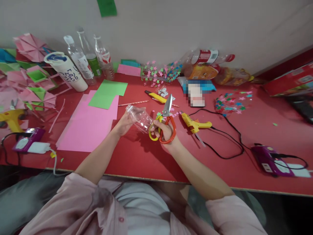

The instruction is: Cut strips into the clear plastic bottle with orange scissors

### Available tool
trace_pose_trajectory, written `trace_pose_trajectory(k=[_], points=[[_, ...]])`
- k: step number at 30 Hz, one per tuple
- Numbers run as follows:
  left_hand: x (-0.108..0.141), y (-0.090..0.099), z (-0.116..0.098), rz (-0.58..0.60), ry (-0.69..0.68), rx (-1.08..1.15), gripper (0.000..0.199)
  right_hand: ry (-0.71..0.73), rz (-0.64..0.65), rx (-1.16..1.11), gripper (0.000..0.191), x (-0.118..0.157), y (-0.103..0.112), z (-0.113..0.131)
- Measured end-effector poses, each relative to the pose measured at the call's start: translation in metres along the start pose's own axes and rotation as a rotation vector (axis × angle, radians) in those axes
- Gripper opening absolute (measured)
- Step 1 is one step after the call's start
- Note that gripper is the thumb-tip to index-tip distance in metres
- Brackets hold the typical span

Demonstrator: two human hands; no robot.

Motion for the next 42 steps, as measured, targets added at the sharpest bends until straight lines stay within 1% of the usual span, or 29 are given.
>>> trace_pose_trajectory(k=[5, 7, 10, 13, 15, 17, 19, 20, 22, 24, 25, 27, 29, 31, 32, 34, 35, 38, 40, 42], points=[[-0.001, 0.009, 0.006, -0.175, -0.024, 0.009, 0.045, -0.009, 0.029, -0.008, 0.033, -0.005, 0.0, -0.001], [-0.003, 0.009, 0.006, -0.208, -0.043, -0.005, 0.04, -0.004, 0.01, 0.03, 0.035, -0.007, 0.003, -0.002], [-0.006, 0.012, 0.004, -0.242, -0.052, 0.015, 0.034, -0.001, -0.046, 0.165, 0.043, -0.008, 0.009, -0.001], [-0.009, 0.021, 0.001, -0.28, -0.055, 0.057, 0.03, -0.015, -0.097, 0.406, 0.054, -0.01, 0.016, 0.003], [-0.01, 0.028, 0.0, -0.302, -0.052, 0.058, 0.029, -0.004, -0.101, 0.633, 0.059, -0.01, 0.016, 0.008], [-0.011, 0.032, -0.002, -0.307, -0.051, 0.036, 0.03, 0.06, -0.155, 0.883, 0.062, -0.009, 0.016, 0.017], [-0.013, 0.034, -0.005, -0.314, -0.053, 0.017, 0.03, 0.151, -0.243, 1.113, 0.062, -0.006, 0.015, 0.028], [-0.013, 0.034, -0.007, -0.325, -0.05, 0.012, 0.029, 0.194, -0.279, 1.2, 0.061, -0.004, 0.014, 0.035], [-0.015, 0.032, -0.011, -0.366, -0.024, 0.015, 0.027, 0.26, -0.313, 1.295, 0.058, 0.0, 0.011, 0.046], [-0.018, 0.028, -0.016, -0.409, 0.011, 0.025, 0.027, 0.287, -0.286, 1.302, 0.055, 0.003, 0.01, 0.054], [-0.02, 0.026, -0.018, -0.429, 0.019, 0.026, 0.029, 0.279, -0.249, 1.288, 0.053, 0.004, 0.01, 0.056], [-0.025, 0.022, -0.025, -0.457, 0.001, 0.029, 0.03, 0.225, -0.116, 1.227, 0.052, 0.006, 0.01, 0.054], [-0.03, 0.018, -0.029, -0.47, -0.027, 0.034, 0.031, 0.146, 0.057, 1.128, 0.052, 0.009, 0.009, 0.043], [-0.032, 0.017, -0.03, -0.477, -0.053, 0.037, 0.033, 0.076, 0.154, 1.022, 0.054, 0.014, 0.011, 0.032], [-0.031, 0.018, -0.03, -0.482, -0.063, 0.037, 0.034, 0.034, 0.166, 0.982, 0.056, 0.015, 0.014, 0.026], [-0.028, 0.023, -0.026, -0.497, -0.076, 0.033, 0.037, -0.098, 0.198, 0.909, 0.058, 0.019, 0.02, 0.013], [-0.025, 0.026, -0.025, -0.506, -0.079, 0.027, 0.038, -0.134, 0.225, 0.912, 0.058, 0.022, 0.021, 0.009], [-0.02, 0.038, -0.022, -0.526, -0.095, 0.0, 0.041, -0.114, 0.25, 0.991, 0.06, 0.029, 0.02, 0.01], [-0.019, 0.044, -0.026, -0.536, -0.126, -0.025, 0.044, -0.093, 0.248, 1.026, 0.062, 0.032, 0.019, 0.013], [-0.018, 0.046, -0.03, -0.559, -0.148, -0.054, 0.048, -0.09, 0.261, 1.023, 0.06, 0.033, 0.017, 0.013]])
Point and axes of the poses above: each hand's wrist, its own x-axis away from the middle knuckle, its own y-axis out of the back of the hand, z = x × y, the point moved 7 cm from there along -x, towards the middle knuckle, and after that the axes turned 12 degrees about -y, right-handed, at the moved point
